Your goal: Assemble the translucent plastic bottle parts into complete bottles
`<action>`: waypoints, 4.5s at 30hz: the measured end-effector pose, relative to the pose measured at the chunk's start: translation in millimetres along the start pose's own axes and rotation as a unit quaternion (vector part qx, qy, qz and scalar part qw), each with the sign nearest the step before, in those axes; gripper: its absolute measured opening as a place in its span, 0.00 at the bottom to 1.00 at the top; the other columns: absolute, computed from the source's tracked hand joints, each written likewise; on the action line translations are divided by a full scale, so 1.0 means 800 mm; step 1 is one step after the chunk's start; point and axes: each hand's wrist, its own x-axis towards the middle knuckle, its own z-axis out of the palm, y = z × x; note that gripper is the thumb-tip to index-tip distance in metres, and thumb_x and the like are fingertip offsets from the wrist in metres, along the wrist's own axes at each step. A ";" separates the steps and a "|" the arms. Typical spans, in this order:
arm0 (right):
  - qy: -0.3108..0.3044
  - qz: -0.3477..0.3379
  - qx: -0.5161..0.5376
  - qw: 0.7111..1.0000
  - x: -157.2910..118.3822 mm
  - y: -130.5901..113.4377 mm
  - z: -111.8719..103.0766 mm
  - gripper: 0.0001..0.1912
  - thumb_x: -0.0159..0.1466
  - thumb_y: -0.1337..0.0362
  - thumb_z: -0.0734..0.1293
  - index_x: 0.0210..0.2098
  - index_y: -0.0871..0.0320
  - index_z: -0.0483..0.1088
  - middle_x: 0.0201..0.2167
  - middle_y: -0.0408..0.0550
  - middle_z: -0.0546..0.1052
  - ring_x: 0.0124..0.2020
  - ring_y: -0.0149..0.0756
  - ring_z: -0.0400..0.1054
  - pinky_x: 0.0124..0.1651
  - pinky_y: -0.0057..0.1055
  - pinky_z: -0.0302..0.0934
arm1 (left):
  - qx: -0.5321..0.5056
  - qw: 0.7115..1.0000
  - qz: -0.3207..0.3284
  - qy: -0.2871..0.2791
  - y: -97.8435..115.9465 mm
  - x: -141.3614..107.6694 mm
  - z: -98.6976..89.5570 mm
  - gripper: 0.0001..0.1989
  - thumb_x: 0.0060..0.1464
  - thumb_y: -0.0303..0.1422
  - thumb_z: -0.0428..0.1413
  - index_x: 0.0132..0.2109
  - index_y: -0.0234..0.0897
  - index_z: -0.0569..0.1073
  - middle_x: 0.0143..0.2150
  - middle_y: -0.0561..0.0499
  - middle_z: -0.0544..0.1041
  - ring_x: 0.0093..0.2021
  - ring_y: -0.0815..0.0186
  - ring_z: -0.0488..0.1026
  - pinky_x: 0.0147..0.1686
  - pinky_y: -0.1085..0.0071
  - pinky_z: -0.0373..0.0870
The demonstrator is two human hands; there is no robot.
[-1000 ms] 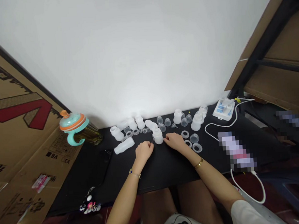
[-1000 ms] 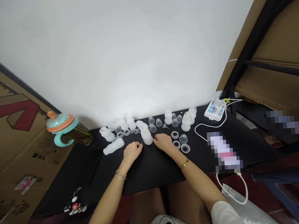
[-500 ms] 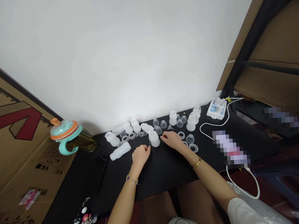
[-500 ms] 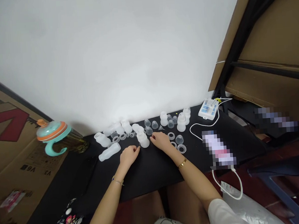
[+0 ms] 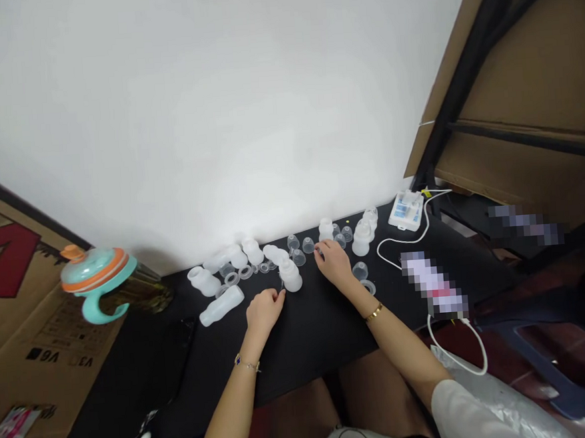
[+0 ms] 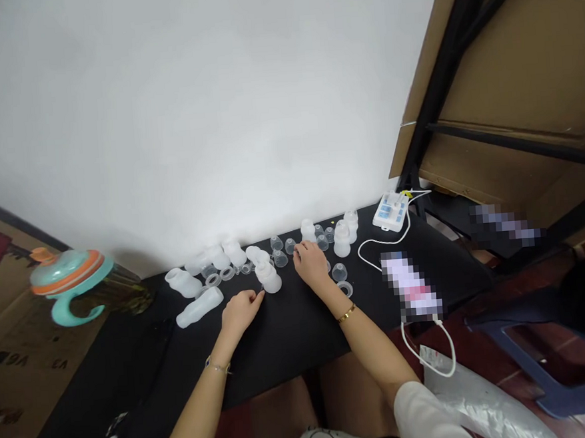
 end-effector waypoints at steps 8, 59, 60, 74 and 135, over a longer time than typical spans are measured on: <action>0.038 0.045 -0.058 0.997 0.011 0.028 0.012 0.22 0.69 0.69 0.59 0.61 0.65 0.66 0.65 0.64 0.65 0.66 0.52 0.56 0.63 0.45 0.57 | 0.011 1.000 0.000 -0.007 -0.003 0.004 0.003 0.24 0.64 0.52 0.45 0.28 0.41 0.69 0.33 0.45 0.79 0.41 0.50 0.79 0.32 0.67 0.61; -0.108 0.111 -0.107 0.982 0.006 0.029 -0.023 0.22 0.68 0.69 0.63 0.61 0.59 0.65 0.52 0.58 0.75 0.51 0.47 0.71 0.49 0.36 0.60 | -0.109 0.988 0.017 0.112 0.000 -0.003 -0.009 0.18 0.67 0.46 0.48 0.34 0.42 0.72 0.28 0.53 0.76 0.33 0.63 0.75 0.29 0.71 0.54; -0.099 0.110 -0.103 0.984 0.006 0.029 -0.024 0.22 0.68 0.68 0.63 0.61 0.59 0.65 0.53 0.58 0.75 0.51 0.48 0.71 0.49 0.37 0.60 | -0.125 0.983 0.028 0.131 0.000 -0.004 -0.009 0.17 0.67 0.45 0.47 0.36 0.42 0.73 0.28 0.53 0.76 0.33 0.63 0.75 0.29 0.72 0.55; 0.044 0.043 0.074 0.995 0.001 0.010 -0.016 0.23 0.71 0.56 0.61 0.62 0.61 0.66 0.56 0.58 0.75 0.53 0.45 0.71 0.54 0.36 0.63 | -0.248 0.952 0.106 0.148 0.003 -0.003 0.005 0.23 0.62 0.47 0.54 0.57 0.40 0.69 0.52 0.46 0.76 0.45 0.60 0.74 0.47 0.67 0.70; 0.082 -0.187 0.348 0.915 -0.039 -0.046 -0.013 0.22 0.70 0.61 0.66 0.63 0.48 0.67 0.58 0.52 0.74 0.59 0.43 0.70 0.58 0.40 0.72 | -0.233 0.917 0.272 0.177 0.014 -0.004 0.025 0.14 0.60 0.40 0.59 0.49 0.39 0.72 0.41 0.49 0.75 0.41 0.60 0.73 0.44 0.64 0.71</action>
